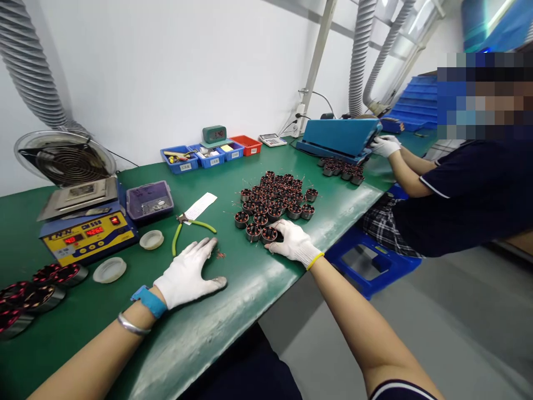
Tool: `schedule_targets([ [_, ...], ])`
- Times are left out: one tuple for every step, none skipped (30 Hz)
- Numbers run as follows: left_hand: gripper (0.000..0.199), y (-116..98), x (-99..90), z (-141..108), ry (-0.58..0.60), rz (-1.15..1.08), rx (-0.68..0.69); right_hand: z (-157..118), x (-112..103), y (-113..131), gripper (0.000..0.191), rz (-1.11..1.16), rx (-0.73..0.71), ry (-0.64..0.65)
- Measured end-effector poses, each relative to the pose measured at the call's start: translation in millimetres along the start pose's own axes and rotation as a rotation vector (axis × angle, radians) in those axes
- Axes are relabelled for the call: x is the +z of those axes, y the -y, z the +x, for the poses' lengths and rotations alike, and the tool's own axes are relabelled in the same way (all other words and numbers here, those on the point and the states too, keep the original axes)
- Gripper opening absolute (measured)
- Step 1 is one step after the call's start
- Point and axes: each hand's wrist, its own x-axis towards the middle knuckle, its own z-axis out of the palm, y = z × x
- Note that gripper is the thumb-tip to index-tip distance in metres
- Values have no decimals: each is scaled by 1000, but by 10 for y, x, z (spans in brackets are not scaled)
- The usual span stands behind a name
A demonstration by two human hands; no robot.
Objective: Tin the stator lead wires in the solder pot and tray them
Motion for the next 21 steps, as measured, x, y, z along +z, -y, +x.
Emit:
schedule_targets([
  [94,7,-1,-65,-40,-41,-34,-50,-1,-2,46,14,3,-5],
  [95,18,-6,-144,-88,-84,-76,-121,-4,10,45,29,22,-9],
  [95,34,-15,-239,-138,-126,-117,-210,-8,43,45,54,50,-9],
  [95,52,-28,-350,-186,-163,-150,-309,-9,101,46,96,71,-2],
  [94,74,-45,-476,-226,-189,-168,-412,-4,188,47,154,79,14],
  [93,97,-64,-611,-257,-204,-172,-509,10,305,47,220,71,40],
  [93,122,-87,-751,-280,-212,-164,-591,36,452,45,282,29,77],
  [94,148,-113,-891,-295,-217,-146,-651,76,625,44,319,-31,122],
  [94,174,-142,-1026,-304,-225,-122,-685,129,819,42,327,-114,164],
  [95,200,-174,-1149,-308,-237,-101,-689,194,1029,40,315,-226,220],
  [97,224,-211,-1258,-311,-258,-89,-664,267,1246,40,298,-323,252],
  [99,245,-250,-1350,-311,-291,-93,-614,343,1463,41,296,-396,270],
  [102,261,-291,-1423,-309,-340,-114,-544,418,1673,44,309,-445,285],
  [107,272,-333,-1477,-309,-415,-153,-462,489,1870,47,335,-469,285],
  [115,279,-373,-1513,-307,-527,-205,-377,552,2050,49,370,-489,277],
  [121,282,-409,-1532,-310,-662,-263,-298,609,2209,50,405,-520,265],
  [122,283,-441,-1537,-318,-789,-317,-229,657,2346,51,436,-561,252],
  [120,285,-467,-1530,-320,-917,-365,-176,700,2457,51,461,-608,243],
  [118,289,-487,-1513,-305,-1058,-405,-139,738,2542,52,481,-650,239],
  [117,295,-502,-1491,-268,-1213,-437,-117,770,2601,53,499,-680,246],
  [116,303,-512,-1466,-213,-1375,-463,-105,799,2634,55,517,-688,259],
])
